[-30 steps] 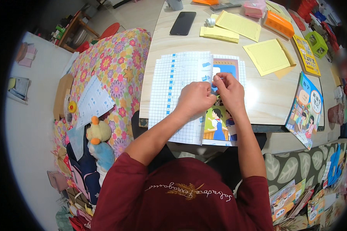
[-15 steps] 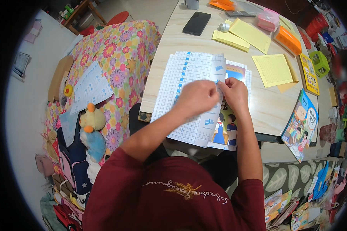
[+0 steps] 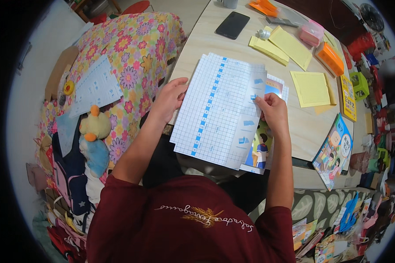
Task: The person slides the front and back covers of a math notebook into the internal pockets of a clear plastic protective sleeve.
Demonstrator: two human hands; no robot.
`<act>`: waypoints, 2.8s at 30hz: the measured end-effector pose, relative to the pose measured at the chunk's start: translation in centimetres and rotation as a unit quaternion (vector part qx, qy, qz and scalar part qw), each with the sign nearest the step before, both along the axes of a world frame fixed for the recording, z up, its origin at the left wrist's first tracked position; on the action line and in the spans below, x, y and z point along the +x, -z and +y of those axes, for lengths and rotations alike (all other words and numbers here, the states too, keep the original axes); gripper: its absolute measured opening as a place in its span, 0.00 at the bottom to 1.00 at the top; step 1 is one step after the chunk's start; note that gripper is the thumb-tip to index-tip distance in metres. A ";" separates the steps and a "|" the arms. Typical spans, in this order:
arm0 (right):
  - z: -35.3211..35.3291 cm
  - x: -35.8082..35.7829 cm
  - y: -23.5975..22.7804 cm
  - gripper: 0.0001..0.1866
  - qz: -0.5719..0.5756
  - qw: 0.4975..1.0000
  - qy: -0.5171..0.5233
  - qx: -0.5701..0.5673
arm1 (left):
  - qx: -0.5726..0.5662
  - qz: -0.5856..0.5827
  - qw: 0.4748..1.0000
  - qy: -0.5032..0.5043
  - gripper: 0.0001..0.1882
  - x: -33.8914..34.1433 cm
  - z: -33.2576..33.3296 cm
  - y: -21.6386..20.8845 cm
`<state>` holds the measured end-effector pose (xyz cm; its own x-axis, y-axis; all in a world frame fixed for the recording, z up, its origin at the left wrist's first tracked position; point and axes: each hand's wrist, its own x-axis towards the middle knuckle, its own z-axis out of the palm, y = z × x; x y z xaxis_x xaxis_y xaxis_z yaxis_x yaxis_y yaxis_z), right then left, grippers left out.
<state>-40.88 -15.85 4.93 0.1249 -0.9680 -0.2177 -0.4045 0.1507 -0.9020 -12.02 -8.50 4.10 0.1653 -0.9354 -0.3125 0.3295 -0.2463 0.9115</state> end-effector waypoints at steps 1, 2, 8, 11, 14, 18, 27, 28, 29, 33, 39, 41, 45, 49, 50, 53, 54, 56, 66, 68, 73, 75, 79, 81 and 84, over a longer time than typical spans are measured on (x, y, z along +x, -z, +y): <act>0.0 0.0 -0.1 0.11 0.004 1.000 0.002 0.004 | -0.014 0.044 0.999 0.018 0.22 0.0 -0.2 0.3; -0.1 0.0 -0.1 0.11 0.001 1.000 0.002 0.001 | -0.024 0.097 0.995 0.015 0.22 -0.2 -0.2 0.5; 0.0 -0.2 0.1 0.10 0.004 1.000 -0.001 -0.006 | -0.072 0.186 0.974 0.104 0.19 -4.4 0.0 -1.0; -0.1 -0.5 0.8 0.08 -0.004 1.000 -0.011 -0.007 | -0.155 -0.005 0.974 0.164 0.17 -6.3 -0.4 1.3; -0.1 -1.1 1.8 0.06 -0.028 0.999 0.001 -0.036 | -0.329 -0.368 0.862 0.109 0.15 -7.0 0.2 1.7; 0.8 0.3 0.0 0.03 0.005 0.999 0.012 -0.048 | -0.363 -0.555 0.742 0.096 0.14 -6.6 -0.3 2.4; 0.4 -0.8 0.8 0.09 -0.014 1.000 0.023 -0.014 | -0.387 -0.260 0.855 0.226 0.24 -5.5 -3.7 4.2; 0.3 -0.8 0.8 0.08 -0.014 0.999 0.025 -0.016 | -0.403 -0.268 0.850 0.207 0.25 -5.6 -3.9 4.1; 0.3 -0.9 0.8 0.08 -0.022 0.999 0.025 -0.017 | -0.418 -0.277 0.844 0.189 0.25 -5.8 -4.0 4.1; 0.6 -1.0 0.7 0.08 -0.050 0.998 0.032 -0.020 | -0.484 -0.305 0.810 0.125 0.28 -7.3 -5.0 3.8; 0.3 -1.0 0.8 0.09 -0.032 0.999 0.040 -0.005 | -0.421 -0.445 0.774 0.161 0.32 -8.0 -4.9 3.7; 0.3 -1.1 0.6 0.09 -0.040 0.998 0.041 -0.006 | -0.407 -0.394 0.805 0.177 0.32 -8.1 -4.9 3.1; 0.1 -1.7 0.3 0.09 -0.036 0.998 0.050 0.003 | -0.253 -0.058 0.944 0.201 0.29 -8.0 -3.7 0.5; -0.1 -2.4 0.2 0.08 -0.016 0.998 0.055 0.005 | -0.231 -0.050 0.951 0.197 0.28 -8.3 -3.7 0.6; -0.1 -2.7 0.3 0.08 -0.020 0.998 0.057 0.004 | -0.267 -0.122 0.934 0.202 0.29 -8.4 -4.0 0.9; -0.1 -3.6 0.6 0.08 -0.036 0.997 0.063 0.007 | -0.351 -0.595 0.680 0.246 0.32 -8.7 -4.9 2.8; -0.1 -3.9 0.5 0.08 -0.043 0.997 0.065 0.009 | -0.300 -0.679 0.618 0.259 0.35 -9.0 -4.5 2.5; -0.1 -4.6 0.8 0.07 -0.063 0.996 0.069 0.008 | -0.323 -0.654 0.646 0.227 0.37 -8.9 -4.1 2.1; -0.7 -6.3 2.1 0.04 -0.087 0.992 0.093 0.001 | -0.286 -0.676 0.621 0.274 0.45 -9.2 -4.2 2.2; -0.7 -6.7 2.1 0.05 -0.096 0.991 0.093 0.010 | -0.293 -0.668 0.623 0.282 0.46 -9.1 -4.2 1.6; -0.5 -6.8 1.8 0.07 -0.099 0.990 0.100 0.013 | -0.301 -0.643 0.641 0.292 0.46 -9.0 -4.0 1.2; -0.5 -7.2 2.1 0.07 -0.103 0.989 0.101 0.015 | -0.314 -0.639 0.643 0.281 0.45 -9.0 -3.9 1.6; -0.7 -8.2 2.2 0.08 -0.077 0.993 0.092 0.014 | -0.310 -0.682 0.597 0.286 0.46 -8.9 -3.9 1.4; -0.2 -7.7 1.6 0.09 -0.074 0.992 0.102 0.018 | -0.312 -0.683 0.594 0.289 0.45 -9.1 -4.0 1.7; -0.3 -7.9 1.7 0.09 -0.099 0.990 0.098 0.019 | -0.342 -0.685 0.581 0.277 0.37 -9.7 -3.7 2.5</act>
